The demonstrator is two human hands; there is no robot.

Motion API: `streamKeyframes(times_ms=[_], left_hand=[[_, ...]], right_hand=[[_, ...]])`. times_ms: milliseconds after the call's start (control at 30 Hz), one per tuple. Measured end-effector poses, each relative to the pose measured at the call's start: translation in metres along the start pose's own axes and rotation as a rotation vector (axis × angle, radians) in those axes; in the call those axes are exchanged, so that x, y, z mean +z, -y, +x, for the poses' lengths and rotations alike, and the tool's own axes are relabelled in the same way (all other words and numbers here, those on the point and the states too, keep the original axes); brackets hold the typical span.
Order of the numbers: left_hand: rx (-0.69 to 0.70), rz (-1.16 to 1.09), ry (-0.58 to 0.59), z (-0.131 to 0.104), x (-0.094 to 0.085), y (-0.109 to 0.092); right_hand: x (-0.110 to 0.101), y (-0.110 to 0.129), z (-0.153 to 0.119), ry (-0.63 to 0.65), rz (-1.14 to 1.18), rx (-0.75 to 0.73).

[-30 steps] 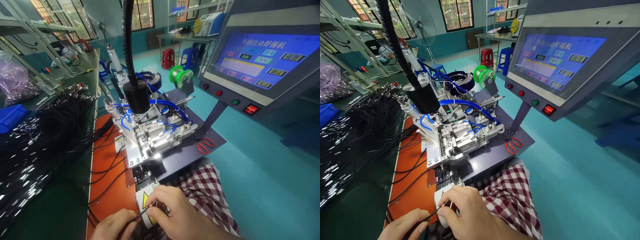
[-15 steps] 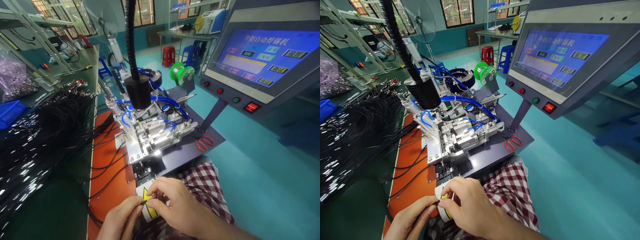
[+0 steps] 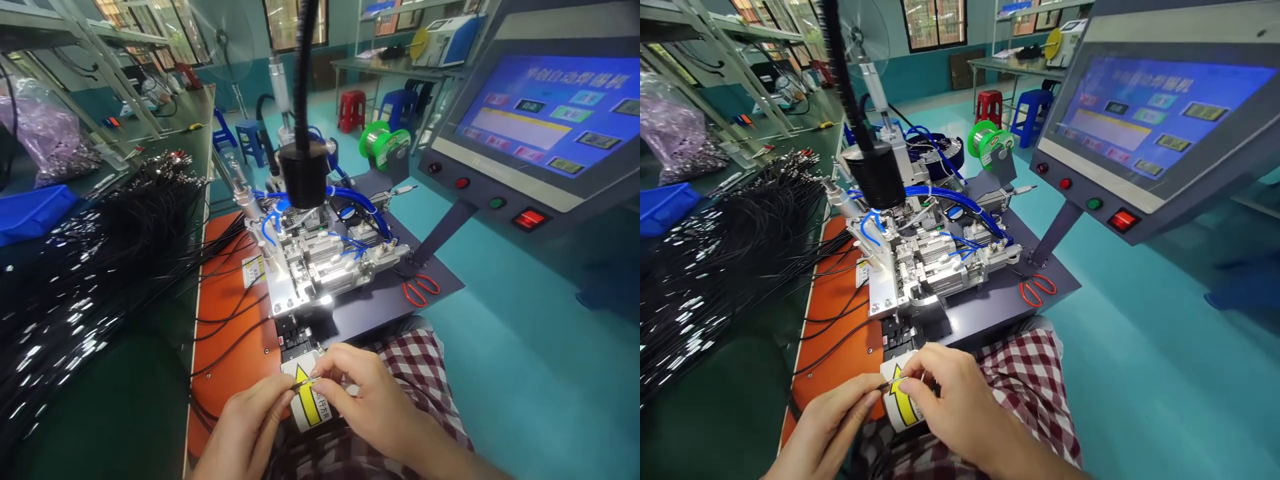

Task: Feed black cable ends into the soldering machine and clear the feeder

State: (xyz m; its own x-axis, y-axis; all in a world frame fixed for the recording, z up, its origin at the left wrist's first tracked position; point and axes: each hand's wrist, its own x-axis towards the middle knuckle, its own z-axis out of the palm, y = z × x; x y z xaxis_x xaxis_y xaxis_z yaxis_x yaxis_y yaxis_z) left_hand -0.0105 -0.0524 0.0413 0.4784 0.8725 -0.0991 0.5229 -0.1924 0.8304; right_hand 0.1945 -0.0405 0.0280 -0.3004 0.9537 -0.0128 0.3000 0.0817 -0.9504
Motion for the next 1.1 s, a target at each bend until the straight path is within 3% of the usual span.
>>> streamKeyframes(times_ms=[167, 467, 733, 1100], left_hand=[[0.001, -0.012, -0.022, 0.001, 0.002, -0.006], [-0.093, -0.051, -0.034, 0.014, 0.008, -0.022], [-0.229, -0.391, -0.071, 0.034, 0.005, -0.013], [-0.253, -0.458, -0.053, 0.036, 0.008, -0.01]], right_hand=[[0.002, -0.004, -0.002, 0.036, 0.056, 0.075], [0.003, -0.003, 0.001, -0.033, 0.098, 0.109], [-0.004, -0.007, 0.011, -0.055, 0.443, 0.303], [0.005, -0.007, 0.02, -0.049, 0.589, 0.321]])
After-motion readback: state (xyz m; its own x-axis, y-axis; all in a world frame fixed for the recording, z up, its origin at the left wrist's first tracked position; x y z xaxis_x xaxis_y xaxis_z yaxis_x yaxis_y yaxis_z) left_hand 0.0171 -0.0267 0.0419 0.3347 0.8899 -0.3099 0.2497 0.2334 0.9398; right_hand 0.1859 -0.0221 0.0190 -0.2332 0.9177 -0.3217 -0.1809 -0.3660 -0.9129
